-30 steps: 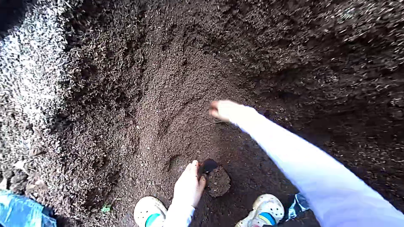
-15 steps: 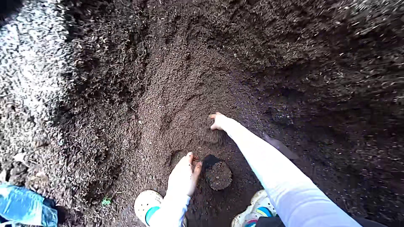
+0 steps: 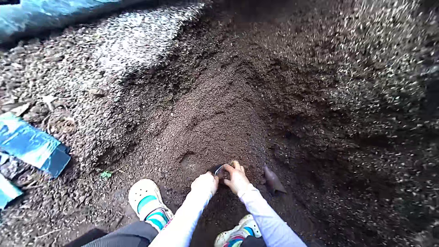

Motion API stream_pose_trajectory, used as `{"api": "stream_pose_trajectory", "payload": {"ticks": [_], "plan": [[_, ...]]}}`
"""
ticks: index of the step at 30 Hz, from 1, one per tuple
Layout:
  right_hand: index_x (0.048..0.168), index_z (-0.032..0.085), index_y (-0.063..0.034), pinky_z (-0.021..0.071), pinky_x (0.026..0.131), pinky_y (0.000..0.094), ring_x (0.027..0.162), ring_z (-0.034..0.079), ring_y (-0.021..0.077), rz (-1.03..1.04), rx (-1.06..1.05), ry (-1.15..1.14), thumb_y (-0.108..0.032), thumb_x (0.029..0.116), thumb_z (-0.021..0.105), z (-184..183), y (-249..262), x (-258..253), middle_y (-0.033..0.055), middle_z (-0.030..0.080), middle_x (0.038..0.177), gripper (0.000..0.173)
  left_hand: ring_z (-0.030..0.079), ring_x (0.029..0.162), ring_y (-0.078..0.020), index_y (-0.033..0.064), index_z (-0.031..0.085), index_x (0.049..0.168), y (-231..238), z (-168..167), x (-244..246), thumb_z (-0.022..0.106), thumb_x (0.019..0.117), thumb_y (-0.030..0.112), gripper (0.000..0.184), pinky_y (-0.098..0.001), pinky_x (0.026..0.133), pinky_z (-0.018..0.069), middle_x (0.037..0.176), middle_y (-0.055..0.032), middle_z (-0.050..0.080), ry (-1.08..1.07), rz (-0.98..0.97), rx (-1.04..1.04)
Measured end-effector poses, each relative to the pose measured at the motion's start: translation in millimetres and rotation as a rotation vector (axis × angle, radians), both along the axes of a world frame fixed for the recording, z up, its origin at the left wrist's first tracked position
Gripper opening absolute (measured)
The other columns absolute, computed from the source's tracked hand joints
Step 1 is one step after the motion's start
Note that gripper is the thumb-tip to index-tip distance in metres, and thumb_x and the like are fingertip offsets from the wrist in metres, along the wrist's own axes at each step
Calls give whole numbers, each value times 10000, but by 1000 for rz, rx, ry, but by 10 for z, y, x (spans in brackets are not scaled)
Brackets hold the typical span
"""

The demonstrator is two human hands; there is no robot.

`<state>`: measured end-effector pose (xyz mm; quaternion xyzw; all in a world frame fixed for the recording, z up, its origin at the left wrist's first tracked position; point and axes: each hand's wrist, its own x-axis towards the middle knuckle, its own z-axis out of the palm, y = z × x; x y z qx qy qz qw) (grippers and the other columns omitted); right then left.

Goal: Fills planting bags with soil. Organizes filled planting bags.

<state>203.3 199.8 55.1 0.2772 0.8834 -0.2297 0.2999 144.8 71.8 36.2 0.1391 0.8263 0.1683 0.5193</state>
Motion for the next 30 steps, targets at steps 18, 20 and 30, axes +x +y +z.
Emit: {"api": "stream_pose_trajectory", "payload": {"ticks": [18,20,30], "plan": [[1405,612,-54,373,1200,413,1420,481,322,48,214,275,-77,1012,576,-189,-204,268,192,539,1488,395,582,1323,-365,12,624,1319,52,-148,352,366,1105,419,527,-609,1060,459,1387,-221,616,-116,122,152],[1455,564,-78,376,1207,401,1436,472,295,40,169,240,-131,1018,602,-91,-167,247,182,511,1514,442,597,1300,-363,19,644,1291,28,-230,346,373,1095,462,555,-608,1052,465,1356,-221,634,-121,176,180],[1390,599,-28,435,1150,475,1409,510,310,136,200,66,-51,1072,398,-134,-255,148,164,553,1486,378,613,1284,-353,64,654,1294,111,-145,423,354,1105,416,499,-608,1022,486,1354,-186,649,22,64,73]]}}
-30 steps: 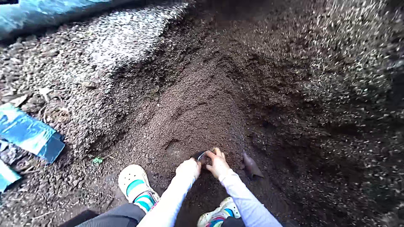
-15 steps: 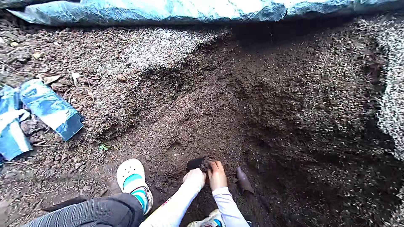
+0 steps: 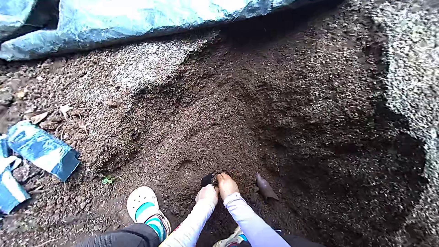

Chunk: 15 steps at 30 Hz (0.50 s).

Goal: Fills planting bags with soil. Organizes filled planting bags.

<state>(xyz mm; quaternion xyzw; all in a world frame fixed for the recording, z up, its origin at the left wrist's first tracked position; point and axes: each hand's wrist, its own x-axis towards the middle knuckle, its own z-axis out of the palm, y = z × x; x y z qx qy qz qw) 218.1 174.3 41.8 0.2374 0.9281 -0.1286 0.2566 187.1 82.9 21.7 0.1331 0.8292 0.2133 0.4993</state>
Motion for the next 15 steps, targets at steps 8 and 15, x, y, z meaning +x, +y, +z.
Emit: {"api": "stream_pose_trajectory", "payload": {"ticks": [8,15], "plan": [[1435,573,-76,445,1139,487,1306,603,293,-54,-407,116,-186,1052,578,486,623,-41,157,611,1425,399,596,1296,-405,31,319,1564,-83,259,-355,639,998,343,720,-586,1073,478,1413,-250,580,258,-257,-10],[1543,414,-99,497,1040,579,1277,588,408,-614,-668,113,-360,983,714,-76,886,248,246,544,1453,686,643,1228,-335,84,478,1475,61,192,-539,636,1000,456,623,-563,1061,490,1308,-179,664,212,-28,243]]}}
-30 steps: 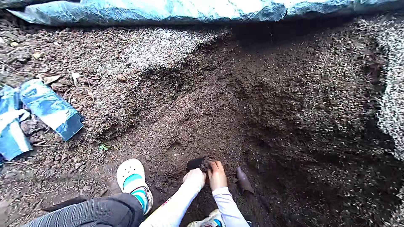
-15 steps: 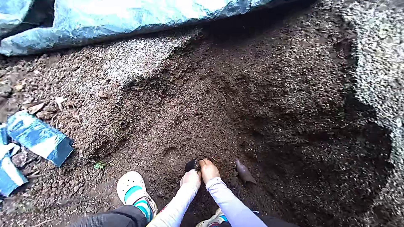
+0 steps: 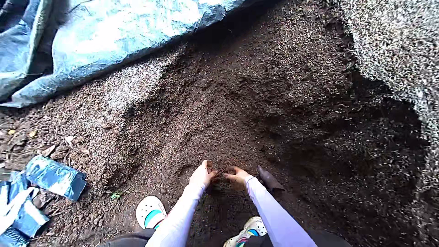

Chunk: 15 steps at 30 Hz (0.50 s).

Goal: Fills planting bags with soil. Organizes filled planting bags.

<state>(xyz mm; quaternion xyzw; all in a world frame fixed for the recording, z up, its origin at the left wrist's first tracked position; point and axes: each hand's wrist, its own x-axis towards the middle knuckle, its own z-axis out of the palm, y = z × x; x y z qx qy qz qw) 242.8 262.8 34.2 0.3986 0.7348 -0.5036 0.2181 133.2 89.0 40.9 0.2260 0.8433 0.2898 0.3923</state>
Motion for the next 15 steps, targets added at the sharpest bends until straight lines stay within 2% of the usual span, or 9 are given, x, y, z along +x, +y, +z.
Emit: {"api": "stream_pose_trajectory", "payload": {"ticks": [2,3,5,6,9,11,12,13,15], "plan": [[1578,353,-84,488,1070,579,1325,559,417,-3,-40,-111,-423,948,745,-157,-83,18,265,496,1498,815,609,1289,-370,97,284,1597,56,-191,-4,641,926,656,944,-575,1083,475,1403,-234,598,-117,44,-241],[1582,336,-58,482,1093,555,1345,551,400,42,-7,-149,-439,941,748,-200,-119,-9,269,488,1504,852,646,1226,-357,104,197,1623,80,-310,5,622,929,675,994,-539,1043,511,1372,-242,609,-193,44,-290],[1559,373,-16,417,1155,521,1398,507,361,162,99,-192,-458,942,738,-218,-137,-82,260,492,1509,842,696,1046,-327,140,101,1648,104,-472,16,578,996,601,930,-472,929,558,1273,-252,639,-338,65,-246],[1546,399,-8,376,1181,518,1425,479,351,220,145,-207,-466,946,728,-205,-138,-108,255,491,1516,823,698,1027,-324,155,67,1654,109,-504,14,563,1017,569,907,-464,917,562,1269,-257,636,-373,55,-224],[1523,430,4,370,1184,522,1442,462,346,340,252,-270,-457,967,695,-93,-216,-219,238,478,1535,770,663,1153,-359,165,80,1660,164,-478,-14,573,1034,506,866,-508,977,534,1378,-263,590,-306,-8,-251],[1506,443,20,416,1154,519,1429,477,345,336,302,-311,-364,986,682,-35,-342,-305,222,433,1571,689,587,1309,-391,162,138,1657,232,-406,15,556,1046,459,797,-570,1084,463,1453,-257,552,-172,-58,-323],[1494,457,27,442,1133,523,1414,494,349,324,326,-317,-311,990,677,-14,-412,-335,216,420,1582,645,566,1344,-389,174,168,1655,258,-374,53,541,1047,446,764,-584,1111,439,1457,-242,561,-99,-65,-361],[1483,467,33,458,1118,527,1403,505,356,336,347,-323,-283,998,664,7,-457,-348,217,416,1583,611,563,1350,-387,183,192,1653,273,-356,92,531,1048,437,738,-592,1113,436,1450,-231,573,-41,-69,-387],[1462,478,60,436,1127,551,1414,489,379,421,330,-329,-317,1024,629,90,-445,-316,255,433,1561,598,574,1336,-393,187,228,1644,260,-322,123,534,1051,433,711,-596,1104,445,1435,-226,588,22,-103,-419]]}}
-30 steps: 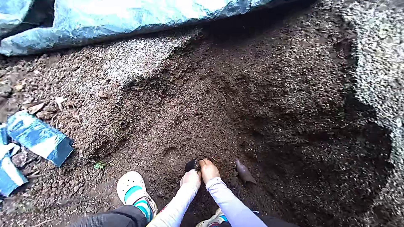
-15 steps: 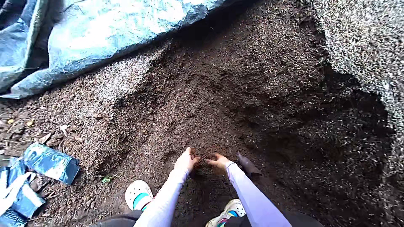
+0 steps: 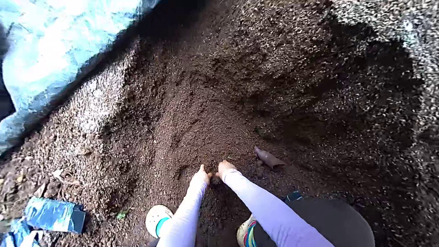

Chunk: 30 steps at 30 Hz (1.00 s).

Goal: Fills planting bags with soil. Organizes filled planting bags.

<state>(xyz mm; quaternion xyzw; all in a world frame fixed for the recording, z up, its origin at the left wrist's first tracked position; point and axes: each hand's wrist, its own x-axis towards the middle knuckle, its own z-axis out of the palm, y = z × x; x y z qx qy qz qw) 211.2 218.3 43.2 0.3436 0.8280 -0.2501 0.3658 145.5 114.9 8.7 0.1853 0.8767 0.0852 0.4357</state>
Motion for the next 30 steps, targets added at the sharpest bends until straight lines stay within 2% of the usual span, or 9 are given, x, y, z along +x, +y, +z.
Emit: {"api": "stream_pose_trajectory", "payload": {"ticks": [4,7,10,15,18,21,24,26,30], "plan": [[1503,465,-30,529,1014,536,1184,659,384,-128,-306,227,-354,1035,628,143,395,221,267,593,1382,592,433,1432,-458,111,315,1613,-208,55,-67,598,1002,552,806,-600,1158,382,1596,-273,371,67,-57,97],[1508,452,-71,564,949,504,1099,683,366,-478,-553,433,-291,1086,540,220,647,396,251,590,1369,484,225,1549,-441,2,162,1634,-378,-126,-23,844,753,593,1261,-526,1251,244,1695,-280,101,199,-132,412],[1496,467,-59,540,995,498,1175,653,356,-579,-513,456,-300,1108,483,-60,873,469,245,561,1413,457,251,1551,-406,29,204,1637,-227,-335,90,877,559,719,1446,-508,1254,256,1693,-257,162,419,-357,489],[1506,499,-73,347,1193,551,1435,475,365,-319,-187,286,-226,1101,423,-661,1098,531,225,511,1520,439,554,1347,-362,59,662,1347,88,-397,85,845,783,473,724,-515,1195,363,1386,-172,636,515,-462,705],[1575,434,-206,310,1186,626,1504,322,431,-353,-119,260,-146,1023,586,-1110,1032,633,190,339,1644,576,664,1222,-319,22,733,1202,153,-235,17,716,944,236,336,-547,1167,402,1224,-141,733,499,-475,786],[1584,408,-316,303,1074,801,1536,132,535,-350,-101,241,-106,888,766,-1596,832,768,168,144,1717,811,675,1184,-300,-8,718,1193,80,-1,-71,606,982,124,273,-492,1096,485,1197,-151,734,568,-321,881],[1568,440,-249,339,1129,714,1512,221,527,-433,-205,211,-19,860,754,-1572,794,770,205,197,1693,808,659,1214,-262,-54,653,1263,-136,210,-89,544,1003,130,336,-422,1082,495,1251,-190,702,495,-18,863],[1510,492,-122,400,1134,598,1423,447,424,-556,-369,279,-65,888,759,-1446,932,771,247,430,1562,679,654,1208,-240,-84,603,1306,-297,270,-99,537,1012,114,361,-384,1065,499,1293,-222,669,353,159,816],[1489,424,-93,546,825,417,956,632,252,-938,-879,595,-117,1012,630,-860,1043,722,184,605,1213,520,672,1106,-220,-73,587,1306,-528,111,-59,522,1059,93,304,-380,962,532,1274,-217,660,63,408,656]]}}
